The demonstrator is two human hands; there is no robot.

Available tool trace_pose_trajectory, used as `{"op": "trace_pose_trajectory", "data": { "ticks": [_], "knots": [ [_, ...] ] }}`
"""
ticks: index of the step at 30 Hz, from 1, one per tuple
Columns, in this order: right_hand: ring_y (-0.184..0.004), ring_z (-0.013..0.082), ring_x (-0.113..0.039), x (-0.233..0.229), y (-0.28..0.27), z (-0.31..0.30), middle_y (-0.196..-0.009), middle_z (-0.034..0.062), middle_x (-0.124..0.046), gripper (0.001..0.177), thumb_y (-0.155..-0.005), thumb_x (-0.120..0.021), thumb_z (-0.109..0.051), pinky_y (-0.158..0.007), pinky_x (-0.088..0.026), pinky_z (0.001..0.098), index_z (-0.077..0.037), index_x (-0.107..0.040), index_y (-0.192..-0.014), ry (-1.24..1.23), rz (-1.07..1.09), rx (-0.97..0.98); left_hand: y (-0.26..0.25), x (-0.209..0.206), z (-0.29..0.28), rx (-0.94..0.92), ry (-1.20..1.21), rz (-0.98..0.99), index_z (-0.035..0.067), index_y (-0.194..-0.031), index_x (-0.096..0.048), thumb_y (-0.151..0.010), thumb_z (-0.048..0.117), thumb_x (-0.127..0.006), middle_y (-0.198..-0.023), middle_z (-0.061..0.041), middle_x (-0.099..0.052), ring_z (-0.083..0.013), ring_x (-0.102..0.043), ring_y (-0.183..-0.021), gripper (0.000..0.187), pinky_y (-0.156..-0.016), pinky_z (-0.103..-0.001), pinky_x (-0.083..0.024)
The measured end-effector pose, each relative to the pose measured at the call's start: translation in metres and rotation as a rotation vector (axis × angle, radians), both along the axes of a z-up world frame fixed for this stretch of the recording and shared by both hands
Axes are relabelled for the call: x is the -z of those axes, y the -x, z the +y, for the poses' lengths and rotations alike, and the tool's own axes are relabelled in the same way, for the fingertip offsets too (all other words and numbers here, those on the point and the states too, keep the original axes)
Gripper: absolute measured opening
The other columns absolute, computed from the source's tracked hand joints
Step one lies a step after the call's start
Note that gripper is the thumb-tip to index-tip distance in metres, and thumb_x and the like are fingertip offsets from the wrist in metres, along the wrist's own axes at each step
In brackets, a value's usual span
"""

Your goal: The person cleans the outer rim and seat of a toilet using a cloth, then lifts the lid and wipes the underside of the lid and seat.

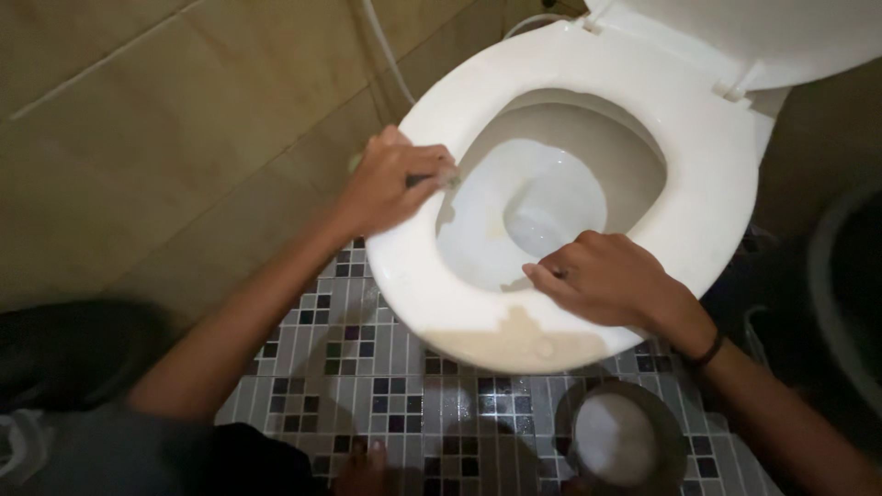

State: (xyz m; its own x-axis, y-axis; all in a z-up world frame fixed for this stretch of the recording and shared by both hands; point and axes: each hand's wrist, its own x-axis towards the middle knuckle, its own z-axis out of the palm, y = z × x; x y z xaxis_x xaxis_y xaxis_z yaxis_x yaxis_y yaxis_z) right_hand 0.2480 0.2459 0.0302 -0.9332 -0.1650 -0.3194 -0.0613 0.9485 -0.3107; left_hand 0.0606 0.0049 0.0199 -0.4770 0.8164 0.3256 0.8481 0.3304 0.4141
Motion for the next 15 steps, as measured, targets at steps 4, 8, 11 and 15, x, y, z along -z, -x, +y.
{"op": "trace_pose_trajectory", "data": {
  "ticks": [4,8,11,15],
  "knots": [
    [-0.044,0.0264,-0.062,-0.001,-0.003,-0.004,-0.046,0.0112,-0.06,0.058,-0.102,-0.038,-0.045,-0.054,-0.056,0.0424,-0.009,-0.076,-0.075,-0.029,-0.03,-0.005,-0.015,0.0,-0.005,-0.071,-0.071,0.005,0.02,-0.105,-0.081,-0.095,0.023,-0.069,-0.108,0.004,-0.077,-0.0237,-0.049,-0.091,0.016,-0.091,-0.045,-0.036],
    [-0.048,0.0281,-0.064,-0.002,-0.002,-0.005,-0.05,0.0131,-0.062,0.059,-0.102,-0.039,-0.044,-0.059,-0.055,0.0441,-0.008,-0.076,-0.074,0.011,-0.018,-0.011,0.005,0.005,0.007,-0.129,-0.181,0.036,0.017,-0.116,-0.079,-0.098,0.021,-0.066,-0.118,0.003,-0.076,-0.0253,-0.048,-0.092,0.022,-0.089,-0.041,-0.039],
    [-0.05,0.0295,-0.065,-0.002,-0.002,-0.004,-0.053,0.014,-0.064,0.057,-0.101,-0.04,-0.045,-0.061,-0.057,0.0456,-0.008,-0.076,-0.077,0.018,-0.029,-0.016,0.031,0.009,0.024,-0.183,-0.187,-0.029,0.016,-0.119,-0.078,-0.1,0.022,-0.065,-0.118,0.002,-0.075,-0.027,-0.047,-0.091,0.024,-0.089,-0.038,-0.043],
    [-0.058,0.0286,-0.069,0.0,0.003,-0.004,-0.059,0.0152,-0.068,0.05,-0.1,-0.042,-0.046,-0.067,-0.057,0.0467,-0.015,-0.079,-0.094,0.045,-0.078,0.025,0.068,0.021,0.056,-0.224,-0.116,-0.042,0.01,-0.117,-0.076,-0.1,0.017,-0.06,-0.121,-0.003,-0.075,-0.0331,-0.049,-0.098,0.025,-0.093,-0.046,-0.046]
  ]
}}
